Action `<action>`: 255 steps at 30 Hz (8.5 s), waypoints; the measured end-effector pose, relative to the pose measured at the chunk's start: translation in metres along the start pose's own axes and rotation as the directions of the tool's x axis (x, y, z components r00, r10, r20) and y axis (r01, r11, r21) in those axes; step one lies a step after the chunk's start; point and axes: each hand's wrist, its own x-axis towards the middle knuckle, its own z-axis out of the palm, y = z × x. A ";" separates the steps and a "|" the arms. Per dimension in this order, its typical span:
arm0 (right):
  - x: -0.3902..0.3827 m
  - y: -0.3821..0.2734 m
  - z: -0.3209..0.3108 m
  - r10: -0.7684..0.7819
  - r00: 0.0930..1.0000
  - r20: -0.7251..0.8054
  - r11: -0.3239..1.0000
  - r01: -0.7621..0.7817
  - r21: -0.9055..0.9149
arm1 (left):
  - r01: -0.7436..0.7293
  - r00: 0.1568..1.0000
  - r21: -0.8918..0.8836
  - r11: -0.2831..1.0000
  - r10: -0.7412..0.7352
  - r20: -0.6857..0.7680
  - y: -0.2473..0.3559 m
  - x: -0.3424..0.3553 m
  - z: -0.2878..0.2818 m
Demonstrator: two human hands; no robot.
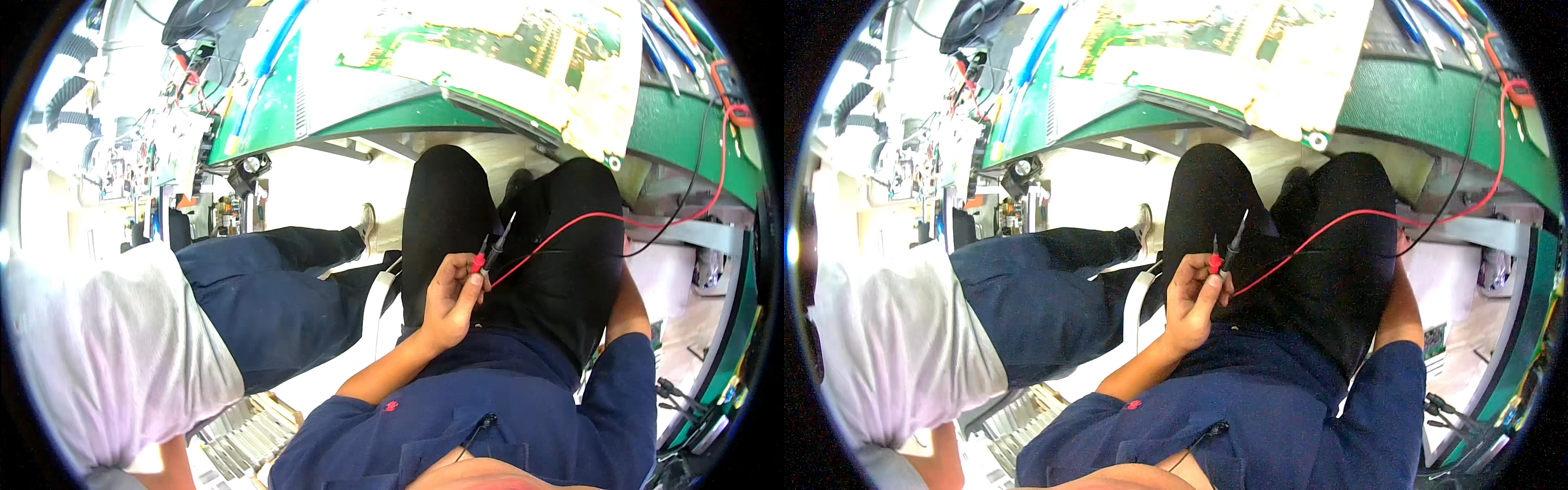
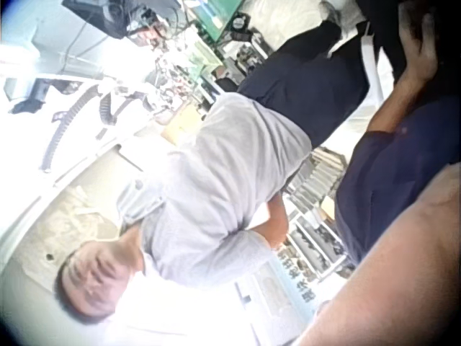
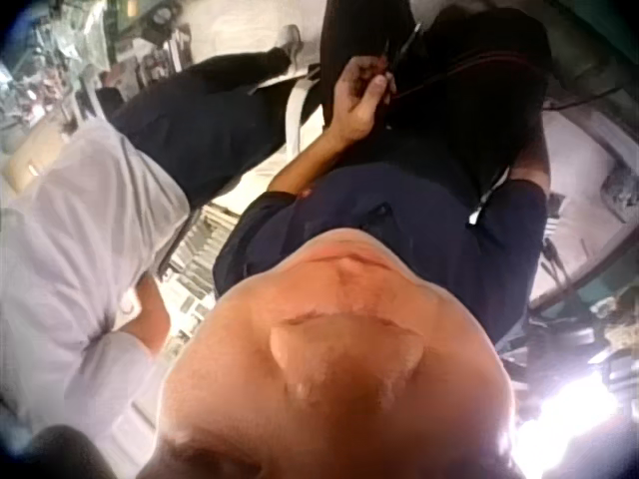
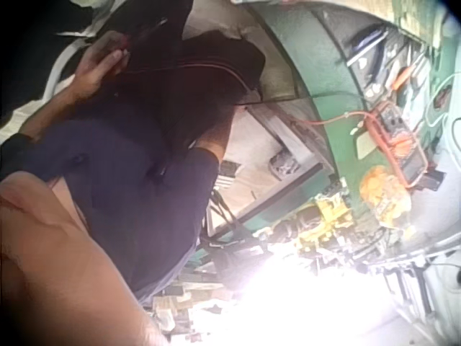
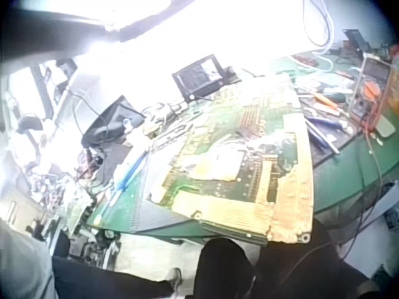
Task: The person uses a multimeter probe and a soldering iron to work on a large circuit board, then picks up and turns over a heavy internal component.
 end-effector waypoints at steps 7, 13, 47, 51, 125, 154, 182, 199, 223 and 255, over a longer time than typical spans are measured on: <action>0.007 0.003 -0.007 0.018 1.000 0.012 1.000 -0.018 0.000 | -0.034 0.999 -0.042 0.999 0.034 -0.010 -0.006 0.000 0.002; 0.009 0.010 -0.017 0.049 0.999 0.004 0.999 -0.049 0.020 | -0.017 1.000 -0.064 0.998 0.017 0.003 -0.007 0.006 0.004; -0.197 -0.219 -0.331 -0.327 0.891 0.314 0.754 0.046 0.655 | -0.288 0.930 -0.365 0.885 0.350 0.114 0.094 0.062 -0.030; -0.213 -0.244 -0.363 -0.687 0.701 0.188 0.539 0.319 0.779 | -0.289 0.930 -0.391 0.874 0.353 0.101 0.096 0.060 -0.030; -0.103 -0.287 -0.516 -0.038 0.799 -0.601 0.192 0.596 0.780 | -0.829 0.502 0.476 0.293 0.766 0.402 0.154 0.160 -0.039; -0.103 -0.293 -0.514 -0.144 0.798 -0.585 0.276 0.600 0.751 | -0.816 0.516 0.498 0.293 0.758 0.398 0.146 0.163 -0.042; -0.103 -0.291 -0.510 -0.121 0.778 -0.616 0.228 0.626 0.746 | -0.811 0.508 0.494 0.312 0.794 0.333 0.142 0.163 -0.036; -0.105 -0.291 -0.510 -0.090 0.791 -0.606 0.271 0.605 0.749 | -0.803 0.521 0.491 0.338 0.798 0.303 0.140 0.161 -0.035; -0.104 -0.291 -0.508 -0.091 0.776 -0.624 0.271 0.622 0.735 | -0.815 0.509 0.490 0.310 0.787 0.349 0.143 0.163 -0.037; -0.100 -0.288 -0.508 -0.142 0.751 -0.645 0.238 0.659 0.714 | -0.812 0.524 0.485 0.325 0.772 0.360 0.143 0.162 -0.038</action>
